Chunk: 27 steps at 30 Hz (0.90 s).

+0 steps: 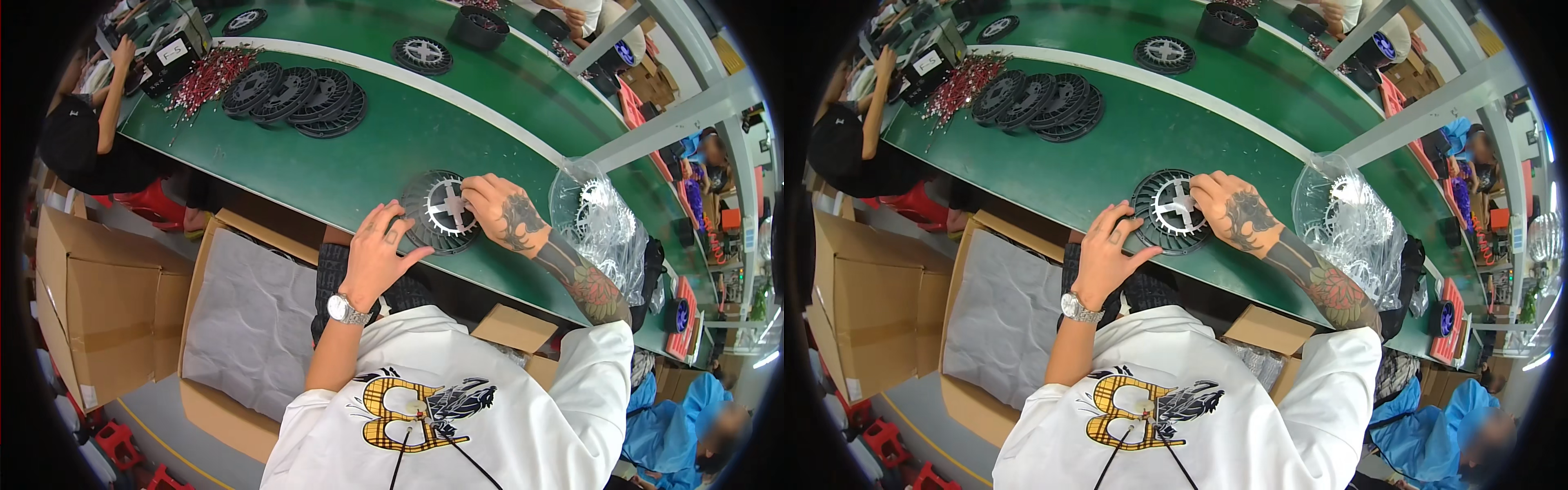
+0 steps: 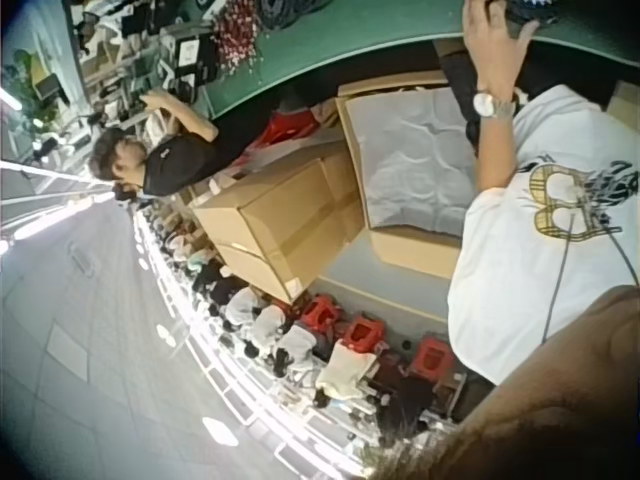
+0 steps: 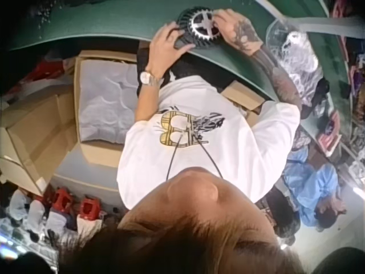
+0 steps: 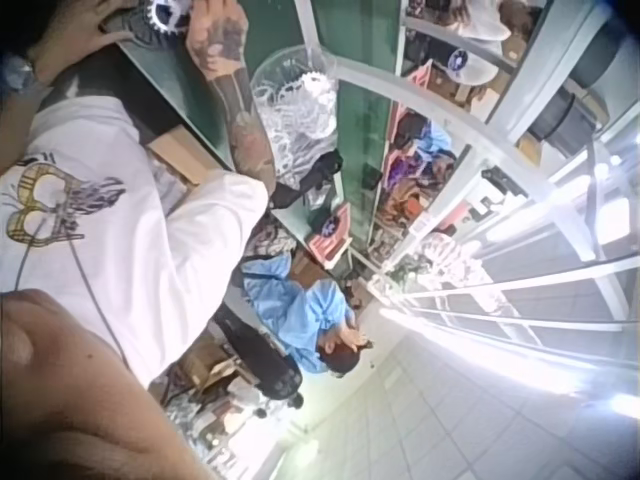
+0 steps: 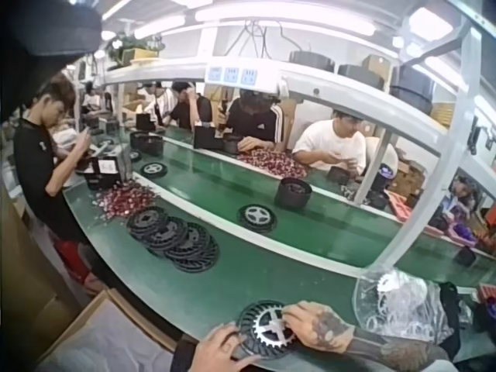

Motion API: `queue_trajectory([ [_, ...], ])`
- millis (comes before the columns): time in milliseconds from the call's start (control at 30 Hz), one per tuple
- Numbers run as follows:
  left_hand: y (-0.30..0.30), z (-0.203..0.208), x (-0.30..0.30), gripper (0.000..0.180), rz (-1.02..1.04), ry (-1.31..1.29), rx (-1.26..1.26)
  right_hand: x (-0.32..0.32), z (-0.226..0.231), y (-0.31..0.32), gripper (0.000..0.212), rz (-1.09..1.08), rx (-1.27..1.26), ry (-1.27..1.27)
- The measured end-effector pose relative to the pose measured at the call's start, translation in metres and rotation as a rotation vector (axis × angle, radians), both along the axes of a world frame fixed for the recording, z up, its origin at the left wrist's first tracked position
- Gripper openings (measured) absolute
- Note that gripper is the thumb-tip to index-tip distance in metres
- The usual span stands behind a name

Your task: Assembling metal gear components into plastic spools and packing them into boxes on a production line.

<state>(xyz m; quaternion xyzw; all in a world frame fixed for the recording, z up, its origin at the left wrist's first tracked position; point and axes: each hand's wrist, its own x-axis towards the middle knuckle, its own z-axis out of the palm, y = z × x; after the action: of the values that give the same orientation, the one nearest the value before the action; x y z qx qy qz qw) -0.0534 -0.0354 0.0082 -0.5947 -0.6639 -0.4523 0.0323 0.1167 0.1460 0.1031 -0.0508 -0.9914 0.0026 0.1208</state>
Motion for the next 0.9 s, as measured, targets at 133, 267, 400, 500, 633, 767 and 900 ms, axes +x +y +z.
queue_trajectory([
  [133, -0.002, -0.001, 0.000, 0.050, 0.008, -0.006, -0.005, -0.006, -0.005, 0.001, 0.019, 0.014, -0.002, -0.041],
  [267, -0.003, -0.002, -0.001, 0.050, -0.002, -0.008, -0.009, -0.007, -0.011, 0.001, 0.018, 0.011, 0.010, -0.037],
  [400, -0.003, -0.002, -0.001, 0.050, -0.001, -0.011, -0.012, -0.007, -0.011, 0.000, 0.018, 0.013, 0.005, -0.032],
  [500, -0.003, -0.002, -0.002, 0.050, -0.009, -0.013, -0.017, -0.005, -0.011, 0.000, 0.019, 0.014, -0.002, -0.020],
  [633, -0.002, -0.001, -0.002, 0.048, -0.006, -0.004, -0.016, -0.006, -0.009, -0.003, 0.019, 0.011, -0.017, -0.001],
  [767, -0.001, -0.001, -0.001, 0.048, -0.007, -0.004, -0.016, -0.005, -0.014, -0.003, 0.018, 0.015, -0.004, -0.036],
  [900, -0.002, -0.002, -0.002, 0.048, -0.015, -0.004, -0.028, -0.007, -0.017, -0.006, 0.017, 0.017, -0.002, -0.029],
])
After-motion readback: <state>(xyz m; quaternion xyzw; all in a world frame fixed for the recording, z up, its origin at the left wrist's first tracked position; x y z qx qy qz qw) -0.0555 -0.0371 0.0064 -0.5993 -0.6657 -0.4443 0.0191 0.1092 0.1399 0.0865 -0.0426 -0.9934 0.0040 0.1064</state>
